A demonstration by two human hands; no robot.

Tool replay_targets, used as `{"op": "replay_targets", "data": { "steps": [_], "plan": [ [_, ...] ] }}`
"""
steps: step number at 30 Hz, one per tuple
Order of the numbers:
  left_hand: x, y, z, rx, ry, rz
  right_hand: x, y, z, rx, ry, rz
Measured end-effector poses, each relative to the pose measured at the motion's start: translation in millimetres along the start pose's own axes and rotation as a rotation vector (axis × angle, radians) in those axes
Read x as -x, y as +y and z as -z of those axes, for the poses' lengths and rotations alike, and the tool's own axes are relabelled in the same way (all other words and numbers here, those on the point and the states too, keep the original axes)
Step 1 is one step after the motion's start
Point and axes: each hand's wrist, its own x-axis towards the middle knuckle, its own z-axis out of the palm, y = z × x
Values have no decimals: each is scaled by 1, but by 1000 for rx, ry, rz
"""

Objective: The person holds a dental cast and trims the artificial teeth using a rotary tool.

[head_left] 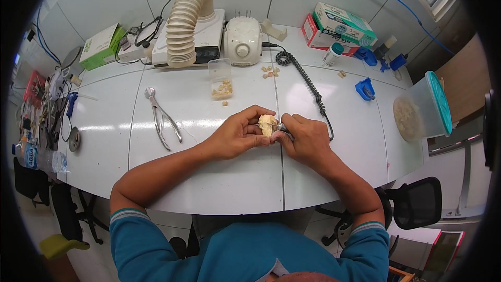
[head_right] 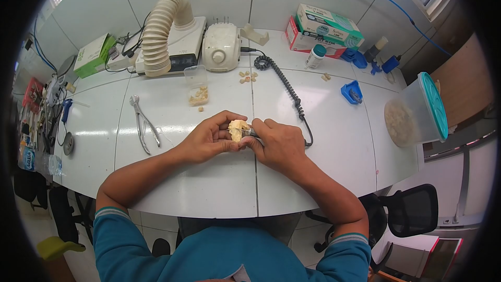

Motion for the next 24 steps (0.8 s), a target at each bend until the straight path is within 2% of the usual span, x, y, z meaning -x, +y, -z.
{"op": "replay_targets", "data": {
  "steps": [24],
  "plan": [
    [-1, -7, 3, -11, 9, -11, 1, 2, -1, 1, 18, 14]
  ]
}}
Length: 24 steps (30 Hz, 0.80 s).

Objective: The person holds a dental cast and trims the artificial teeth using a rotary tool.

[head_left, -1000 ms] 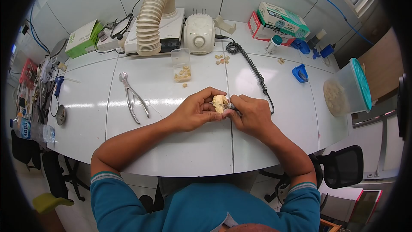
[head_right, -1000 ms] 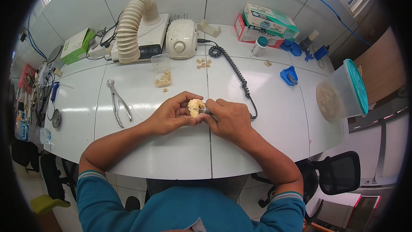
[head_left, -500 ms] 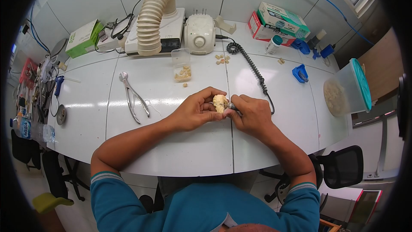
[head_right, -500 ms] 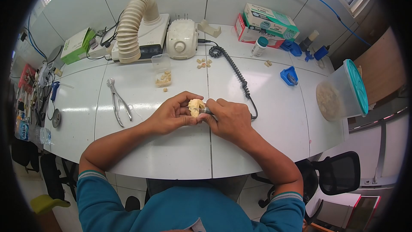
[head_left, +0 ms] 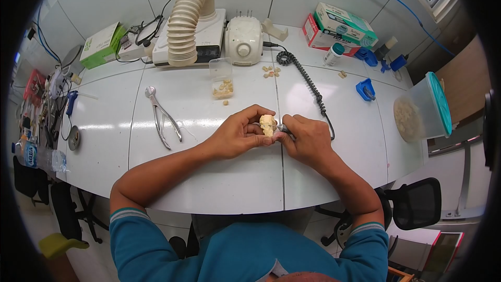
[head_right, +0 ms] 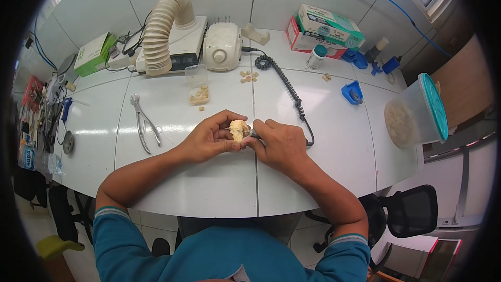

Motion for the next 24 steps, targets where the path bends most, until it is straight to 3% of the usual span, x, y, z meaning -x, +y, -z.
{"op": "replay_targets", "data": {
  "steps": [24],
  "plan": [
    [0, 1, -1, -1, 11, -4, 0, -1, 0, -9, -7, -7]
  ]
}}
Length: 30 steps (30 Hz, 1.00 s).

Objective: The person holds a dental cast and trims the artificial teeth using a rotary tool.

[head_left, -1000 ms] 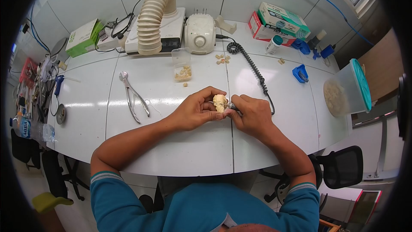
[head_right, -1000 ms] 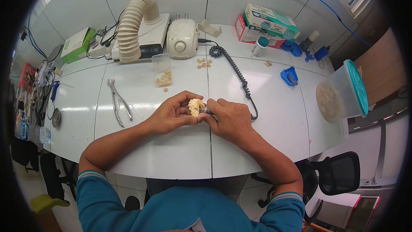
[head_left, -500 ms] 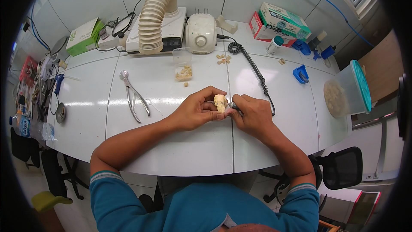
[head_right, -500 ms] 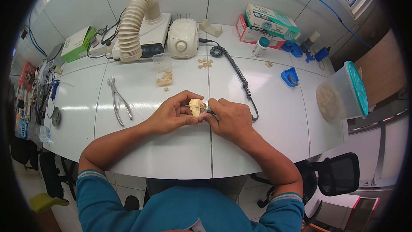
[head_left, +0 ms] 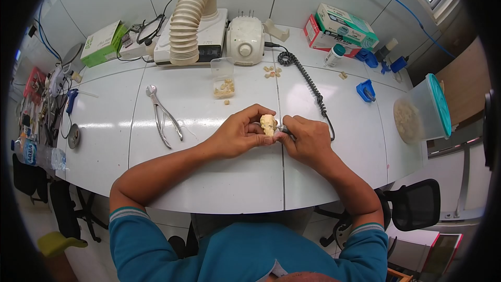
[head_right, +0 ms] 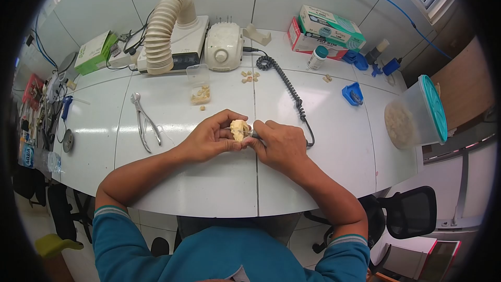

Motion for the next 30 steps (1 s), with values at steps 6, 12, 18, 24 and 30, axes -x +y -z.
{"op": "replay_targets", "data": {
  "steps": [6, 12, 18, 24, 30],
  "plan": [
    [0, -1, 1, -27, -5, 1, -1, 0, 1, -5, -10, -11],
    [0, -2, 0, 4, -11, 12, -1, 1, 3, 4, -21, 33],
    [1, 0, -1, -4, -7, 3, -1, 1, 5, 0, -32, 35],
    [0, 1, 0, -6, 0, 8, 0, 2, 0, -21, -17, 15],
    [-1, -4, 1, 18, -12, 10, 0, 2, 6, -9, -42, 65]
  ]
}}
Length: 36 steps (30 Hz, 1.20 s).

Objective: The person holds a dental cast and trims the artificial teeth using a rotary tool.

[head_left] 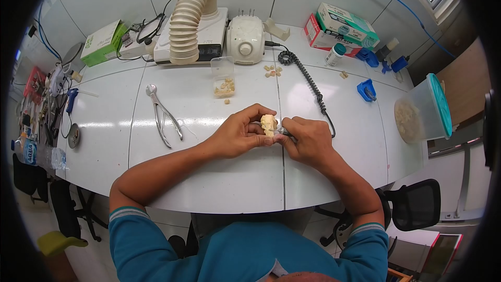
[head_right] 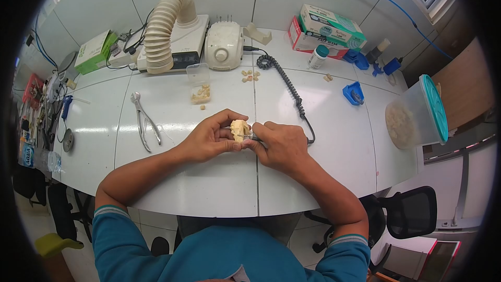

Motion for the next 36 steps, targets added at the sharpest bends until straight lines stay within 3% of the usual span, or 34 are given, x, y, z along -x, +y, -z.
{"op": "replay_targets", "data": {
  "steps": [36],
  "plan": [
    [2, 4, -5, -47, 54, -16, -1, 5, 3, 26, 7, -37]
  ]
}}
